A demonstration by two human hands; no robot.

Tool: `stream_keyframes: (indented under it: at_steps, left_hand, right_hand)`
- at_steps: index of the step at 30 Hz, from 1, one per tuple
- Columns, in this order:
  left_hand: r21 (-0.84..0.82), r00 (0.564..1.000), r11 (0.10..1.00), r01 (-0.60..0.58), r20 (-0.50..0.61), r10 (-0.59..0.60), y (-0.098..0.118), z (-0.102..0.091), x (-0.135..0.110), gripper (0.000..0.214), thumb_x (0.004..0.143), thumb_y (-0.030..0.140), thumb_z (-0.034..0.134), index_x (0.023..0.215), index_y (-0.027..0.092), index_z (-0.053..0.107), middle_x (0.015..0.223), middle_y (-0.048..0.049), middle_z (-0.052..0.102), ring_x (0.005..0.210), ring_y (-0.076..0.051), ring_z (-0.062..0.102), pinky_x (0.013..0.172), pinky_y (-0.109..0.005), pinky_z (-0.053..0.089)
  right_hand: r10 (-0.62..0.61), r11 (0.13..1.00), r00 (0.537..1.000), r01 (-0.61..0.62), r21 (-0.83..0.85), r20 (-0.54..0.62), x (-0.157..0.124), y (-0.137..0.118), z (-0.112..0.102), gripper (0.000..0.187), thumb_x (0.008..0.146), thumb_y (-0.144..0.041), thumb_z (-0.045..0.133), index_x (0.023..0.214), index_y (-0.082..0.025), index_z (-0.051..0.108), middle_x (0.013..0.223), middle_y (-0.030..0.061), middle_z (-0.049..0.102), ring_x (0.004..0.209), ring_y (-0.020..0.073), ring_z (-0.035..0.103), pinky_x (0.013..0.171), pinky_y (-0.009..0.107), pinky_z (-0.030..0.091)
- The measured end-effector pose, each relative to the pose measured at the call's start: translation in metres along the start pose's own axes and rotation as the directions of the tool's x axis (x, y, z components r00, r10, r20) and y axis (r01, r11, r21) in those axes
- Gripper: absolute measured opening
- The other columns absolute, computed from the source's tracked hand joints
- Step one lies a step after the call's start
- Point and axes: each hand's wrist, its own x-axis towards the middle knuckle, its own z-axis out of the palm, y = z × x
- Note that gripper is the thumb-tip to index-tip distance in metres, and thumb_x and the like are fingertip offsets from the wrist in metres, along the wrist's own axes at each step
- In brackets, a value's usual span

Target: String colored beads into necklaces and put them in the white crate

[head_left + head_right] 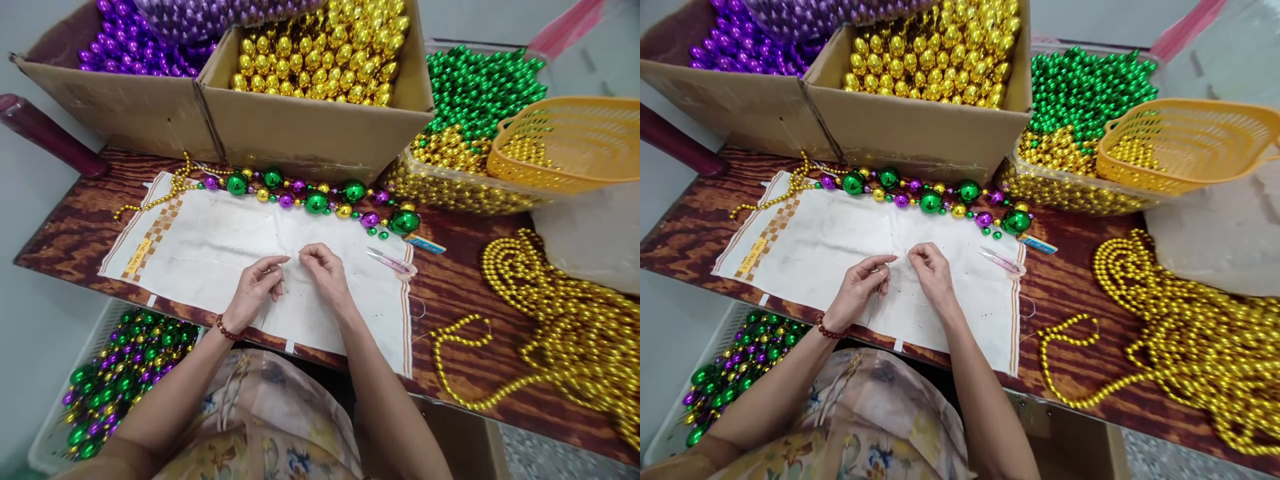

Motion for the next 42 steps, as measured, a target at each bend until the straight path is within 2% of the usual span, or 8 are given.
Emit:
stream_keyframes:
  at_steps: [2,5,11,16,27,31,37,42]
  left_hand:
    - [0.024,0.999,0.999,-0.032,0.041,0.031,0.003,0.002,-0.003,0.033,0.083,0.031,0.071,0.112,0.016,0.07,0.073,0.0018,0.056,0.055,-0.008,0.054,0.046,-0.018,0.043]
    - [0.06,0.992,0.996,-0.067,0.111,0.06,0.007,0.007,-0.008,0.031,0.088,0.031,0.067,0.116,0.017,0.069,0.071,0.002,0.055,0.055,-0.008,0.054,0.049,-0.018,0.044]
    - [0.04,0.976,0.998,-0.057,0.211,0.048,0.012,0.016,-0.018,0.034,0.091,0.034,0.065,0.122,0.019,0.066,0.068,0.0016,0.055,0.052,-0.009,0.053,0.045,-0.018,0.043]
    - [0.02,0.961,0.996,-0.083,0.266,0.075,0.016,0.02,-0.022,0.031,0.092,0.031,0.064,0.12,0.018,0.067,0.066,0.0022,0.054,0.051,-0.007,0.05,0.043,-0.016,0.039]
    - [0.105,0.949,0.987,-0.12,0.304,0.083,0.017,0.019,-0.022,0.033,0.094,0.034,0.061,0.121,0.018,0.067,0.063,0.0022,0.052,0.051,-0.008,0.045,0.048,-0.02,0.038]
    - [0.118,0.949,0.982,-0.15,0.294,0.11,0.017,0.019,-0.022,0.029,0.093,0.033,0.062,0.118,0.02,0.069,0.065,0.0019,0.052,0.054,-0.009,0.049,0.05,-0.02,0.039]
    - [0.127,0.957,0.983,-0.134,0.274,0.095,0.018,0.02,-0.023,0.028,0.092,0.034,0.063,0.115,0.019,0.07,0.067,0.001,0.055,0.054,-0.009,0.051,0.05,-0.021,0.04]
    - [0.097,0.953,0.988,-0.121,0.291,0.088,0.017,0.019,-0.022,0.027,0.093,0.032,0.062,0.116,0.021,0.07,0.068,0.0013,0.054,0.054,-0.008,0.051,0.049,-0.02,0.039]
  right_hand:
    - [-0.055,0.997,0.997,0.058,0.046,-0.052,-0.012,-0.013,-0.003,0.015,0.083,-0.034,0.059,0.076,-0.02,0.061,0.089,0.0038,0.064,0.085,0.0177,0.059,0.073,0.029,0.045]
    - [-0.067,0.99,0.994,0.077,0.118,-0.088,-0.031,-0.03,-0.005,0.012,0.085,-0.029,0.061,0.076,-0.021,0.063,0.099,0.0046,0.065,0.097,0.0189,0.06,0.083,0.031,0.045]
    - [-0.052,0.969,0.993,0.075,0.236,-0.104,-0.051,-0.044,-0.003,0.011,0.088,-0.026,0.061,0.079,-0.021,0.063,0.1,0.0043,0.066,0.097,0.0189,0.062,0.09,0.034,0.046]
    - [-0.053,0.966,0.991,0.081,0.245,-0.121,-0.056,-0.05,-0.006,0.01,0.088,-0.025,0.063,0.078,-0.021,0.064,0.098,0.0035,0.065,0.098,0.0186,0.061,0.094,0.034,0.044]
    - [-0.078,0.972,0.988,0.105,0.211,-0.132,-0.06,-0.053,-0.009,0.011,0.088,-0.025,0.063,0.077,-0.021,0.063,0.093,0.0033,0.065,0.093,0.0183,0.061,0.088,0.034,0.046]
    - [-0.075,0.969,0.989,0.103,0.224,-0.131,-0.059,-0.052,-0.009,0.011,0.088,-0.024,0.062,0.078,-0.021,0.064,0.092,0.0024,0.064,0.091,0.0175,0.06,0.087,0.033,0.046]
    - [-0.06,0.968,0.989,0.09,0.233,-0.133,-0.06,-0.051,-0.009,0.012,0.088,-0.026,0.063,0.077,-0.021,0.063,0.09,0.0027,0.064,0.09,0.0181,0.06,0.087,0.033,0.047]
    - [-0.085,0.965,0.991,0.108,0.24,-0.106,-0.064,-0.049,-0.012,0.01,0.09,-0.025,0.062,0.08,-0.022,0.064,0.097,0.0035,0.064,0.095,0.0184,0.06,0.089,0.034,0.046]
